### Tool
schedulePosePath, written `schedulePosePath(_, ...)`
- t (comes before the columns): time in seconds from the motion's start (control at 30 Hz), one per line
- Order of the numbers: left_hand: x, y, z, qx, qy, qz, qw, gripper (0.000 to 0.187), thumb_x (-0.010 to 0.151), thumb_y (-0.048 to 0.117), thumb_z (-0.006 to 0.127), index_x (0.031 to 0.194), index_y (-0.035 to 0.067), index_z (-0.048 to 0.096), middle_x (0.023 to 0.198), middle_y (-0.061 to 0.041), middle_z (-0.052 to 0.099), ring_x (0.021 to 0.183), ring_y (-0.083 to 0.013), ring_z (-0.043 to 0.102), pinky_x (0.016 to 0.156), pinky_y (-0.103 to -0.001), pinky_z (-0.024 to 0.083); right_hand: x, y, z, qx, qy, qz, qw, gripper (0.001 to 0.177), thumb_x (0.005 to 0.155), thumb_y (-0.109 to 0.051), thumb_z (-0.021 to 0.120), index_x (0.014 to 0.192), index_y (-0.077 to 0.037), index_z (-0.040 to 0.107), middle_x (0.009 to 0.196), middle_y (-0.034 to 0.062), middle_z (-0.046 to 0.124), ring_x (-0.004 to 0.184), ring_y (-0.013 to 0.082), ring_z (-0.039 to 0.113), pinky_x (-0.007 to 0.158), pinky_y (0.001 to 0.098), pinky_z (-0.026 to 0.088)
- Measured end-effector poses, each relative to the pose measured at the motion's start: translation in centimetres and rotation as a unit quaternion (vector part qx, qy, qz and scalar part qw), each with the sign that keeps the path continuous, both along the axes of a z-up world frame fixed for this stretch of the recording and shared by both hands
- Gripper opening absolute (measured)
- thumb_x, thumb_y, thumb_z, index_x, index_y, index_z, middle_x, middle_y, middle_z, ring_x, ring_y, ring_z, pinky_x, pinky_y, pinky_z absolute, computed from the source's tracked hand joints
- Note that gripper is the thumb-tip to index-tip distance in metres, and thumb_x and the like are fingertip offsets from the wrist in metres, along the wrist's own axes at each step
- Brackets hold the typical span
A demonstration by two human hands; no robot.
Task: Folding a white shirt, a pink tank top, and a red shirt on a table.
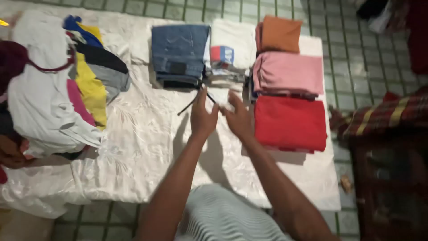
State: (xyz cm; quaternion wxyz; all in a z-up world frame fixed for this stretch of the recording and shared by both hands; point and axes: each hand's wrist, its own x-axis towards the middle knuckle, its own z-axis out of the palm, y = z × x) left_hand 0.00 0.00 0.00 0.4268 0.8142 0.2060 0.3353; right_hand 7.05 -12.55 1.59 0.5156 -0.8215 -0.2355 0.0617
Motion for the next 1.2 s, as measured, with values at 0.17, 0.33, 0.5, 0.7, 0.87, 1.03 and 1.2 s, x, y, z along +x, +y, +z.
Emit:
schedulePosePath(0.17,-5.5,-2.6,0.2,-0.054,0.073,0.025,0.996,0.067,0.089,0.020,0.075,0.149,0.008,0.048,0.151,-0.020,0.053,0.139,-0.0386,0.050,0.112,-0.044,0.042,-4.7,-1.0,-1.1,0.081,0.082,0.067,0.991,0.068,0.093,-0.022,0.074,0.152,-0.005,0.046,0.149,0.0198,0.056,0.136,0.0316,0.058,0.100,0.0375,0.057)
schedulePosePath(0.33,-9.7,-3.6,0.5,-0.085,0.125,0.058,0.987,0.066,0.088,0.018,0.075,0.148,0.010,0.049,0.150,-0.019,0.053,0.137,-0.0375,0.050,0.110,-0.045,0.043,-8.1,-1.1,-0.3,0.033,0.146,0.098,0.984,0.071,0.090,-0.023,0.074,0.153,-0.008,0.044,0.149,0.0201,0.056,0.134,0.0318,0.059,0.100,0.0379,0.055)
schedulePosePath(0.5,-12.3,-2.2,0.6,-0.094,0.133,0.089,0.983,0.067,0.087,0.016,0.074,0.149,0.012,0.048,0.150,-0.017,0.053,0.137,-0.0376,0.049,0.106,-0.044,0.046,-10.3,0.9,0.9,0.006,0.125,0.138,0.983,0.070,0.090,-0.024,0.073,0.152,-0.010,0.044,0.149,0.0201,0.056,0.135,0.0308,0.058,0.100,0.0384,0.057)
schedulePosePath(0.7,-14.9,0.5,0.4,-0.081,0.113,0.123,0.983,0.065,0.089,0.018,0.075,0.148,0.011,0.050,0.147,-0.018,0.055,0.135,-0.0376,0.051,0.108,-0.045,0.045,-12.7,3.9,0.4,-0.002,0.111,0.156,0.982,0.068,0.092,-0.026,0.072,0.152,-0.011,0.046,0.147,0.0195,0.058,0.134,0.0299,0.059,0.100,0.0381,0.057)
schedulePosePath(0.87,-18.6,4.9,0.6,-0.063,0.088,0.125,0.986,0.061,0.088,0.014,0.074,0.145,0.009,0.052,0.142,-0.018,0.058,0.132,-0.0380,0.054,0.106,-0.046,0.046,-15.8,8.7,0.8,-0.003,0.108,0.174,0.979,0.067,0.091,-0.026,0.073,0.151,-0.011,0.047,0.145,0.0191,0.060,0.130,0.0292,0.062,0.099,0.0380,0.057)
schedulePosePath(1.03,-23.4,11.5,3.2,-0.058,0.058,0.148,0.986,0.055,0.088,0.009,0.072,0.141,0.009,0.056,0.124,-0.013,0.066,0.112,-0.0312,0.065,0.094,-0.042,0.054,-20.5,15.9,2.3,0.019,0.106,0.199,0.974,0.062,0.090,-0.026,0.073,0.146,-0.010,0.053,0.134,0.0161,0.068,0.116,0.0255,0.071,0.093,0.0364,0.059)
schedulePosePath(1.2,-27.5,18.4,5.0,-0.041,0.043,0.192,0.980,0.039,0.088,0.006,0.072,0.126,0.011,0.067,0.103,-0.005,0.068,0.088,-0.0225,0.068,0.077,-0.036,0.056,-24.3,23.4,3.7,0.037,0.087,0.217,0.972,0.050,0.091,-0.026,0.074,0.136,-0.007,0.060,0.120,0.0146,0.074,0.103,0.0204,0.074,0.086,0.0331,0.061)
